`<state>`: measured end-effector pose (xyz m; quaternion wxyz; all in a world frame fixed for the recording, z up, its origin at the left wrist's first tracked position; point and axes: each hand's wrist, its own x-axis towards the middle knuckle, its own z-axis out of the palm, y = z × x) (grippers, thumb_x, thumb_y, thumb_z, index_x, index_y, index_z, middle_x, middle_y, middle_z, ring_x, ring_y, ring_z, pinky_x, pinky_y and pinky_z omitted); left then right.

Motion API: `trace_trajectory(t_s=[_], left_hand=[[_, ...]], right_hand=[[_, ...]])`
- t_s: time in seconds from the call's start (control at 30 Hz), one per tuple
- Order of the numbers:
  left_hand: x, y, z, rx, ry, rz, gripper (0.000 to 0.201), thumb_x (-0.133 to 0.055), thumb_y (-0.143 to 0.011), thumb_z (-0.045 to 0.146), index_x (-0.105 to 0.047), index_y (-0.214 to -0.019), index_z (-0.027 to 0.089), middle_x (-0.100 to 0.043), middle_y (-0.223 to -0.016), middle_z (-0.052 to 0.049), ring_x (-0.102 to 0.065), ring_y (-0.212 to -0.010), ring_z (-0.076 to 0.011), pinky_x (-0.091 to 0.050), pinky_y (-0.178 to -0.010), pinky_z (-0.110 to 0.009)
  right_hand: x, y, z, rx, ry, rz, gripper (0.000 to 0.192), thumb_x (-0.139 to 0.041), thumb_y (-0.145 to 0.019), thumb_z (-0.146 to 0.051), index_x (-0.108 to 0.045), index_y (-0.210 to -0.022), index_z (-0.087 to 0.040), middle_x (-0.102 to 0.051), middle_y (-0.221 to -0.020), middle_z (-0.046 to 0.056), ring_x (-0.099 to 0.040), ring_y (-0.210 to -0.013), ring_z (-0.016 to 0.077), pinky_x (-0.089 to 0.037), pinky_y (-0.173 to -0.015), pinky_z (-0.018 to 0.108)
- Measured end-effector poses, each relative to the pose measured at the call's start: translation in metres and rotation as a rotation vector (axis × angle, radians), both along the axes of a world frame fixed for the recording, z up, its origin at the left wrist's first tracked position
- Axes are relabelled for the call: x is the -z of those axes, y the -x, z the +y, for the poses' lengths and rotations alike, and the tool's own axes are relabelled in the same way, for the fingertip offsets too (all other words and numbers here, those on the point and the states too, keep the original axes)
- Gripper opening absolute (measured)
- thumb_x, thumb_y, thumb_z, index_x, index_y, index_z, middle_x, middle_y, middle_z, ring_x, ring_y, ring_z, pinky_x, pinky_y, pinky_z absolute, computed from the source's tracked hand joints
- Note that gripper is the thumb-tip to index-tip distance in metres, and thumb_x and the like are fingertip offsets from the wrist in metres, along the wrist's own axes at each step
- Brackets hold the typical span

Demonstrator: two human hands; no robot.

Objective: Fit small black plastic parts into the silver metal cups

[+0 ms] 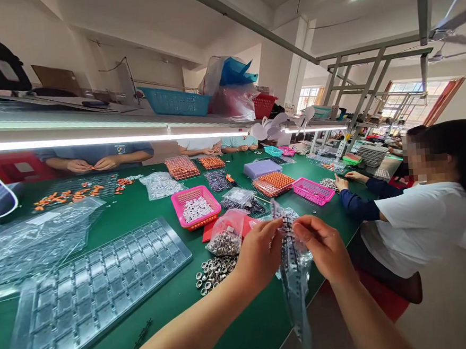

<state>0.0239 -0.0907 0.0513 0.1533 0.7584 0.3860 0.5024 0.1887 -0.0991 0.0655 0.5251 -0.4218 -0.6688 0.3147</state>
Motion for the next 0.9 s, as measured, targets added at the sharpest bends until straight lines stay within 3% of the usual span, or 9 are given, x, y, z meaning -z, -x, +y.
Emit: trace_trajectory(t_s=[0.13,0.27,0.37,0.43,0.53,0.67,0.73,0.9], left_hand=[[0.002,0.001,-0.002,0.189,0.191,-0.218,0.024,-0.046,-0.088,0.015,-0.069,-0.082,0.016,-0.071,-0.083,-0.007,-0.062,-0.073,-0.0179,-0.048,-0.068,-0.028],[0.007,0.007,-0.001,0.314,0.362,-0.443,0.019,-0.053,-0.085,0.024,-0.07,-0.085,0.015,-0.071,-0.079,-0.004,-0.061,-0.074,-0.0178,-0.047,-0.069,-0.027],[0.011,0.012,0.001,0.353,0.425,-0.535,0.019,-0.059,-0.082,0.03,-0.07,-0.083,0.014,-0.07,-0.079,-0.005,-0.061,-0.078,-0.0192,-0.047,-0.076,-0.029],[0.014,0.015,0.002,0.363,0.46,-0.56,0.02,-0.062,-0.081,0.032,-0.07,-0.08,0.013,-0.069,-0.076,-0.005,-0.059,-0.075,-0.0183,-0.047,-0.074,-0.029],[0.018,0.023,0.002,0.364,0.488,-0.556,0.02,-0.063,-0.08,0.032,-0.069,-0.079,0.013,-0.065,-0.071,-0.003,-0.055,-0.068,-0.0156,-0.045,-0.067,-0.027],[0.022,0.035,0.003,0.297,0.502,-0.53,0.015,-0.069,-0.075,0.029,-0.071,-0.08,0.015,-0.065,-0.073,-0.002,-0.054,-0.071,-0.0161,-0.044,-0.07,-0.027],[0.021,0.039,0.003,0.307,0.546,-0.537,0.017,-0.071,-0.073,0.031,-0.071,-0.077,0.015,-0.065,-0.071,-0.002,-0.054,-0.07,-0.0159,-0.043,-0.07,-0.027],[0.016,0.045,0.003,0.495,0.68,-0.594,0.033,-0.072,-0.074,0.046,-0.071,-0.08,0.014,-0.063,-0.069,-0.002,-0.053,-0.067,-0.0152,-0.042,-0.068,-0.028]], right_hand=[[0.004,0.007,0.0,-0.116,-0.022,-0.021,0.023,-0.056,-0.093,-0.041,-0.066,-0.091,-0.021,-0.062,-0.08,0.003,-0.054,-0.06,0.0137,-0.045,-0.057,0.026],[0.008,0.015,0.0,-0.015,-0.054,-0.097,0.022,-0.066,-0.086,-0.039,-0.061,-0.098,-0.022,-0.059,-0.073,0.0,-0.054,-0.061,0.0138,-0.047,-0.056,0.024],[0.01,0.022,-0.002,0.106,-0.17,-0.18,0.021,-0.07,-0.084,-0.037,-0.061,-0.097,-0.023,-0.049,-0.065,-0.004,-0.047,-0.056,0.0121,-0.044,-0.053,0.023],[0.011,0.025,-0.003,0.114,-0.261,-0.222,0.016,-0.069,-0.086,-0.033,-0.064,-0.098,-0.024,-0.048,-0.066,-0.003,-0.046,-0.056,0.012,-0.044,-0.054,0.024],[0.011,0.028,-0.002,-0.009,-0.359,-0.225,0.015,-0.062,-0.091,-0.025,-0.068,-0.105,-0.025,-0.058,-0.08,0.001,-0.057,-0.07,0.0143,-0.048,-0.064,0.026],[0.013,0.03,0.001,-0.151,-0.345,-0.193,0.024,-0.057,-0.094,-0.022,-0.068,-0.114,-0.028,-0.061,-0.091,0.004,-0.062,-0.082,0.0167,-0.052,-0.069,0.027],[0.014,0.032,0.002,-0.149,-0.349,-0.208,0.025,-0.058,-0.093,-0.022,-0.067,-0.116,-0.029,-0.061,-0.092,0.004,-0.062,-0.082,0.0169,-0.054,-0.07,0.028],[0.012,0.037,0.002,-0.058,-0.459,-0.293,0.024,-0.063,-0.091,-0.024,-0.066,-0.114,-0.03,-0.06,-0.088,0.004,-0.062,-0.081,0.018,-0.056,-0.073,0.031]])
